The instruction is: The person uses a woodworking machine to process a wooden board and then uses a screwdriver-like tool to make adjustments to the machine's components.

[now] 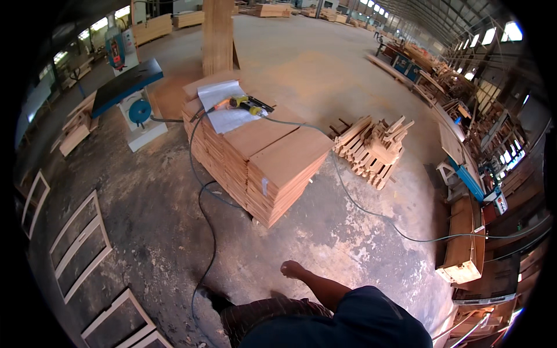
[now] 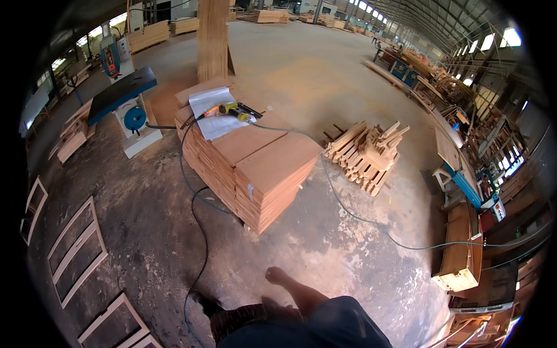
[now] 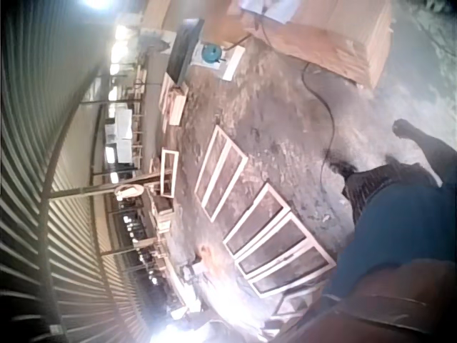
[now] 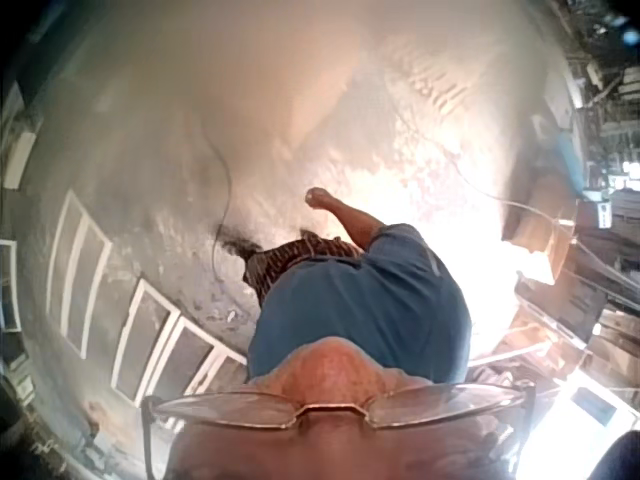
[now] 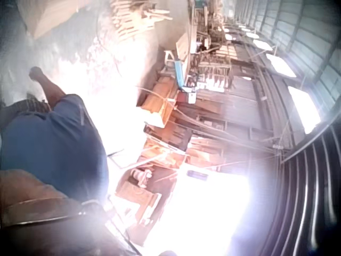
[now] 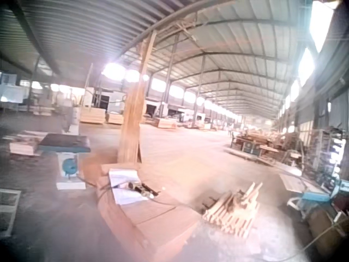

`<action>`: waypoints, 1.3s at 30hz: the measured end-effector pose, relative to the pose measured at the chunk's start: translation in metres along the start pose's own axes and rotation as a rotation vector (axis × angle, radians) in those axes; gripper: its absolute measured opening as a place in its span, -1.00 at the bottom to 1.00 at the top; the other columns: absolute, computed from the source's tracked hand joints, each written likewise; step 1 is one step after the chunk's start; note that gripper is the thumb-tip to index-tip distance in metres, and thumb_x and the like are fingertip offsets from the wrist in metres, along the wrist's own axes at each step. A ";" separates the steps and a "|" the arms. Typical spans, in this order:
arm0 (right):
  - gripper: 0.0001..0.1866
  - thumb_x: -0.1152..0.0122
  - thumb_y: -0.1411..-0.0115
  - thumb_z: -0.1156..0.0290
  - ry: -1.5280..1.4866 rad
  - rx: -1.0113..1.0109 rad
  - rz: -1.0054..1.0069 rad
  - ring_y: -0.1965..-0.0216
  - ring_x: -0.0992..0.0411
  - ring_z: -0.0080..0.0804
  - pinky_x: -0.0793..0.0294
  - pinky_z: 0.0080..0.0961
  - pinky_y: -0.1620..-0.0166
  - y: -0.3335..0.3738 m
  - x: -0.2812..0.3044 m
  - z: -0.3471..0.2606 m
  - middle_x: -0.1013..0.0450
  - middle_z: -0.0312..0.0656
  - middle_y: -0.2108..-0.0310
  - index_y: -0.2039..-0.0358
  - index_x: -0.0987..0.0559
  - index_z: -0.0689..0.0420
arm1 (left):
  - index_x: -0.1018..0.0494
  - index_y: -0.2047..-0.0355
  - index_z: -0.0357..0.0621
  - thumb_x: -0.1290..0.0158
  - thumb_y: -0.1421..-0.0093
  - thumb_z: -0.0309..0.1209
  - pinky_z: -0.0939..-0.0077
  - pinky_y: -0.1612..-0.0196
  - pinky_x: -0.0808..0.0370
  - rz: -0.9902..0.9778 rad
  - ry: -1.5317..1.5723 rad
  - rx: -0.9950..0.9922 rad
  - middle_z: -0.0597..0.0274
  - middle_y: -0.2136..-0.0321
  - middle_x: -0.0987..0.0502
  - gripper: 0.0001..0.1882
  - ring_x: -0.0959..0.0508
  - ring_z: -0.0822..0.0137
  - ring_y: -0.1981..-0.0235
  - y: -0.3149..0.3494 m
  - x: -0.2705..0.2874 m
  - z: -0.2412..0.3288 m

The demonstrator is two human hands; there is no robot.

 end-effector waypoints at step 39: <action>-0.73 -0.08 -0.09 0.27 -0.227 0.306 0.099 0.35 -0.49 0.05 -0.48 -0.21 0.26 -0.737 0.004 -0.757 -0.52 0.02 0.38 0.41 -0.54 0.25 | -0.44 0.36 -0.17 0.03 -0.10 -0.44 0.39 0.67 -0.40 -0.007 -0.134 -0.050 0.26 0.63 -0.37 -0.88 -0.44 0.32 0.66 -0.628 0.479 0.635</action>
Point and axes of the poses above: each hand's wrist, its own y-axis away from the middle knuckle, its own x-axis out of the back of the hand, z = x × y, the point moved 10 cm from there along -y, towards the middle knuckle
